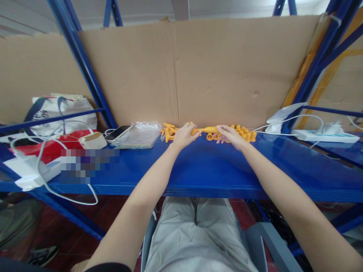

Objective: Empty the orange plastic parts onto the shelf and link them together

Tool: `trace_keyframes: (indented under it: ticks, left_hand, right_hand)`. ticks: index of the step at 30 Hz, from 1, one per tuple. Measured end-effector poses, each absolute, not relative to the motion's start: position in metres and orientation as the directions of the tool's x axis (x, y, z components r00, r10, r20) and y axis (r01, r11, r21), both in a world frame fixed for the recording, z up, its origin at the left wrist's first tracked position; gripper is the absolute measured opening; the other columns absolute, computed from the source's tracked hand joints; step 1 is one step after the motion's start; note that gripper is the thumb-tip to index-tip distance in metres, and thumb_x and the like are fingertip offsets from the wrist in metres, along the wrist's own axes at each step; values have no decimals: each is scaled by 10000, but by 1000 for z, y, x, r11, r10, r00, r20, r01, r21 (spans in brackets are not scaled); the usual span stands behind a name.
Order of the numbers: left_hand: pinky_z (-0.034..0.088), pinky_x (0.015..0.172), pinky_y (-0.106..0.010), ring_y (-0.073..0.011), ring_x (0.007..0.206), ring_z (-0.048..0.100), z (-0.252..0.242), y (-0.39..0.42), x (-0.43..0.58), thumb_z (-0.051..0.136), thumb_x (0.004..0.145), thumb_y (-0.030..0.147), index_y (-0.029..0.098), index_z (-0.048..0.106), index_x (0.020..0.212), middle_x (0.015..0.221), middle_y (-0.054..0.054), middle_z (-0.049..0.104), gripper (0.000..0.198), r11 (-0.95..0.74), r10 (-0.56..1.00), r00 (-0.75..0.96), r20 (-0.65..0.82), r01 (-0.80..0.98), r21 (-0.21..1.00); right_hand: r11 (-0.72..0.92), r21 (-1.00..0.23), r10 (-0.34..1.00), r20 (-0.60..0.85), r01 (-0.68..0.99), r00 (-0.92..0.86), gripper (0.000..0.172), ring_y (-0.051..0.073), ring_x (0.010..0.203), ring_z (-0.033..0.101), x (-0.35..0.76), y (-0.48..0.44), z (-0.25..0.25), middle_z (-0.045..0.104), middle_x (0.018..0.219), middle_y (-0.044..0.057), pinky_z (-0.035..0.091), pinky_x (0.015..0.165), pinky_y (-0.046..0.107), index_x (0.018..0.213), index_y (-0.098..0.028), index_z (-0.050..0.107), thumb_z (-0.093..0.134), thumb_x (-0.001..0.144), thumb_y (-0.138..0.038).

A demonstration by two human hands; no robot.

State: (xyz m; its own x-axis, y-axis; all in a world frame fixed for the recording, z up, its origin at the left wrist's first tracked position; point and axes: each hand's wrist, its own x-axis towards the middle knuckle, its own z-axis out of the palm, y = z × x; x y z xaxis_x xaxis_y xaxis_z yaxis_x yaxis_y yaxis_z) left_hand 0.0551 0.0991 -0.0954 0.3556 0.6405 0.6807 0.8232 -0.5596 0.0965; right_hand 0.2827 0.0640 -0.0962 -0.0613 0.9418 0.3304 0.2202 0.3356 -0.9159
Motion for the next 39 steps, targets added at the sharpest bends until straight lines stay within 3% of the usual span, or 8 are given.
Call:
trace_keyframes:
  ticks: [3,7,20,25,28,33,37,39]
  left_hand:
    - [473,800,-275,-211,980,650,-96,100,55,610,939,436,204,653,1094,1062,-75,659,282,-558,634,351,689,825,94]
    - [472,782,-274,-211,967,652,-97,101,55,606,940,447,207,654,1099,1058,-74,654,292,-568,627,360,691,818,90]
    - [476,776,-259,-195,951,655,-97,100,56,613,943,434,206,671,1124,1071,-72,648,297,-567,626,370,687,820,74]
    - [491,805,-266,-204,978,665,-97,99,56,600,950,430,204,669,1152,1105,-81,654,311,-570,635,374,676,817,84]
    - [503,854,-282,-218,1041,668,-98,101,56,585,957,417,217,628,1250,1176,-88,660,358,-593,627,378,681,798,103]
    - [498,974,-322,-226,1181,633,-102,111,54,447,1012,320,199,425,1482,1306,-117,640,486,-606,632,328,702,775,183]
    - [452,1080,-371,-246,1264,581,-108,122,47,410,973,169,153,549,1380,1315,-135,641,431,-519,728,355,586,844,135]
    - [430,1113,-412,-268,1301,553,-112,126,43,438,943,144,167,586,1355,1364,-136,617,439,-478,786,384,485,875,80]
  right_hand:
    - [351,-923,936,345,160,-61,211,88,564,651,282,63,-96,744,841,5,495,508,180,1044,-218,632,718,901,-348]
    - [338,-931,941,334,141,-53,127,79,539,630,280,62,-95,738,805,23,492,514,179,926,-196,641,673,936,-319]
    - [247,-966,968,249,79,22,272,83,490,590,273,60,-93,690,683,19,485,506,190,778,-181,606,679,931,-394]
    - [221,-975,975,221,1,37,269,77,468,584,270,58,-92,673,643,9,472,494,174,757,-176,584,641,962,-342]
    - [190,-973,982,187,-134,32,236,81,484,604,268,57,-89,677,647,12,493,516,173,783,-169,580,594,990,-283]
    - [138,-950,990,123,-280,73,227,92,528,633,270,61,-86,680,651,28,528,558,173,808,-163,588,536,1010,-255]
    - [194,-955,975,162,-222,155,168,108,564,653,277,72,-94,684,670,16,543,589,195,825,-192,545,635,949,-262]
    - [270,-956,947,241,-117,213,253,125,602,671,280,81,-102,686,701,1,550,613,219,829,-218,495,738,867,-277]
